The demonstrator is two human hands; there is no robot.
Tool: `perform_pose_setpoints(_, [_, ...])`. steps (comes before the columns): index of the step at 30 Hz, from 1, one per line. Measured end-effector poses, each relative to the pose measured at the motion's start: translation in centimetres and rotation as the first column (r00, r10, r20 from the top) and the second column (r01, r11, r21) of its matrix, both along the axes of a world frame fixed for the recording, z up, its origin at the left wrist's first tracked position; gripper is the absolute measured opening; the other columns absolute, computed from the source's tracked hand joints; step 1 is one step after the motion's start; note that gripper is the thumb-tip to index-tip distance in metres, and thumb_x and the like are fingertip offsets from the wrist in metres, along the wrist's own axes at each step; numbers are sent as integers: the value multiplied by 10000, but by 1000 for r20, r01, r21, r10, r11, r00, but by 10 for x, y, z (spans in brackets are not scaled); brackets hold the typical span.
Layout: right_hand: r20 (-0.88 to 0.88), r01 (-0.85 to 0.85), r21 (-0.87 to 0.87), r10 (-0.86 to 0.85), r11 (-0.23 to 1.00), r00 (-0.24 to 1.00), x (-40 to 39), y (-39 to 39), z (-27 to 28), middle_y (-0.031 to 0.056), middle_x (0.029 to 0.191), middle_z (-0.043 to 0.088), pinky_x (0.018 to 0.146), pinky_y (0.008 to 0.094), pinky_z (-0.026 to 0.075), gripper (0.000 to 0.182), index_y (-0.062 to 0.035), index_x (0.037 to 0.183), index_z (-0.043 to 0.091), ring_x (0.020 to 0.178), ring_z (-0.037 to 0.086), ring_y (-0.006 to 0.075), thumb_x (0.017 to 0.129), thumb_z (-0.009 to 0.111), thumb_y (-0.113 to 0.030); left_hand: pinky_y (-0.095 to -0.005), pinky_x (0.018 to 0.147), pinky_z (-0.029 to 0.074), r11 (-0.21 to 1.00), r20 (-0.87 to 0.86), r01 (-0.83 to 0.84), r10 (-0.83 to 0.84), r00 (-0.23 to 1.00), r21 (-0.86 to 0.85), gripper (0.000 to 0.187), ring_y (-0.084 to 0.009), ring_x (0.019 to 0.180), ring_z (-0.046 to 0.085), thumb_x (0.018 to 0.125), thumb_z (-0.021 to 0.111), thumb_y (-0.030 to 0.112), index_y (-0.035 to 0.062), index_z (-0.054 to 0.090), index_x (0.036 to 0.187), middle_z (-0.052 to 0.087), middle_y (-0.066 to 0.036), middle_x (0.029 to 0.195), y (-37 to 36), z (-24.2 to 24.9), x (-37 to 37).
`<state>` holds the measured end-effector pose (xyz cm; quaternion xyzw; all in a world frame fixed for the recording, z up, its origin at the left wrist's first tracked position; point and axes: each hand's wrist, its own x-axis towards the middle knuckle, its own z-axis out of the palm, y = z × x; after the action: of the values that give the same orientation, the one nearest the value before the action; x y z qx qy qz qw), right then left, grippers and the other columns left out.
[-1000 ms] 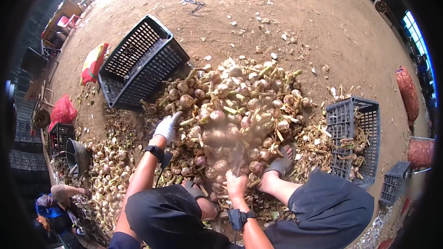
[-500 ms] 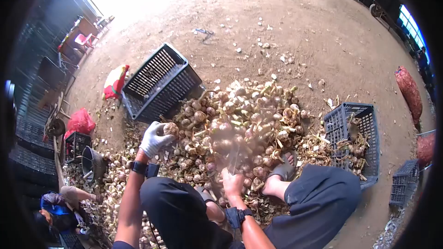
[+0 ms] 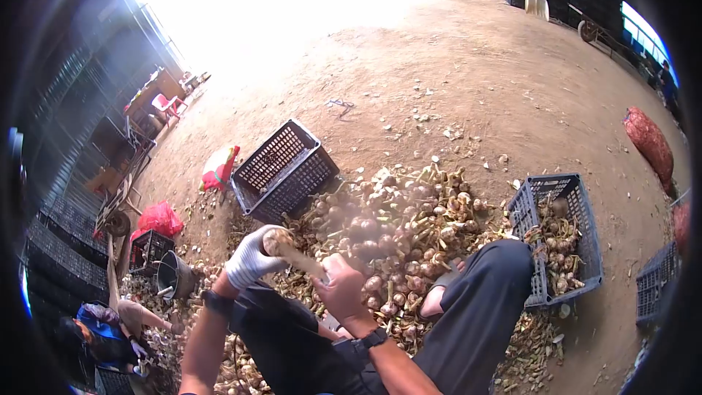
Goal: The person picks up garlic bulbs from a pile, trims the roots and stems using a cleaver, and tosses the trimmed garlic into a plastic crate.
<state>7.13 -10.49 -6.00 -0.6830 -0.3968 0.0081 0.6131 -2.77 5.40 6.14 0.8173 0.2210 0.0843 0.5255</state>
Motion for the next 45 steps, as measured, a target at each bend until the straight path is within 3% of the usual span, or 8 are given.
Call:
perform_pose_setpoints(8, [266,-17,-77,37,997,963,4,-18,5,139,790,561,523,427,484,136,-66,774,540,619,612,348,815,601,-180,-279,874,496,993,79,101,-106,991,59,579,-93,974,576,685,835,151,56,555,1183,642,-24,1039,-18,-68,-4])
perform_pose_setpoints(18, [210,34,-57,-21,998,978,2,-8,-23,140,781,564,522,436,484,162,-70,775,536,621,607,362,799,634,-196,-263,828,500,993,7,18,-19,1000,112,479,-80,923,572,717,805,88,42,564,1128,642,-14,981,-30,-69,-2])
perform_pose_setpoints(31, [167,88,-123,-67,988,984,13,-12,-76,120,804,576,536,450,474,135,-82,792,556,653,626,359,702,640,-137,-353,744,556,921,-93,33,3,996,388,549,-248,814,716,697,847,362,35,622,1076,714,-143,879,-43,-75,12])
perform_pose_setpoints(36, [162,152,-11,-149,988,976,26,-20,-88,173,734,602,541,452,500,153,-45,715,595,626,619,401,785,652,-169,-307,739,540,959,-92,-5,33,995,284,419,-152,779,665,742,785,276,28,639,1047,696,-109,846,-48,-92,14])
perform_pose_setpoints(38, [-141,192,-445,-281,874,949,43,-32,-113,194,664,611,542,453,498,195,-47,658,611,600,620,392,777,623,-201,-292,754,528,967,-16,205,-205,979,152,389,-122,797,630,730,763,220,26,642,1045,687,-76,857,-80,-41,12])
perform_pose_setpoints(40, [-252,322,-554,-523,768,814,55,-37,-120,200,644,611,534,452,472,216,-44,665,633,592,621,378,782,631,-225,-284,766,527,956,5,222,-227,974,190,397,-98,816,618,715,769,178,17,625,1048,680,-34,870,-87,-33,14])
perform_pose_setpoints(43, [-111,364,-167,-385,916,916,48,-20,-101,210,699,613,544,433,460,149,-33,687,607,636,624,370,754,696,-132,-230,698,511,993,-14,62,-63,998,-97,368,-48,787,584,758,748,116,33,593,1081,646,7,865,-84,-49,25])
perform_pose_setpoints(45, [-358,181,-55,-189,982,915,39,-18,-85,150,651,617,570,398,476,187,-19,727,608,565,596,293,814,677,-169,-227,693,510,989,44,32,-26,999,-142,380,-44,783,580,769,743,111,34,582,1105,642,12,878,-86,-55,29])
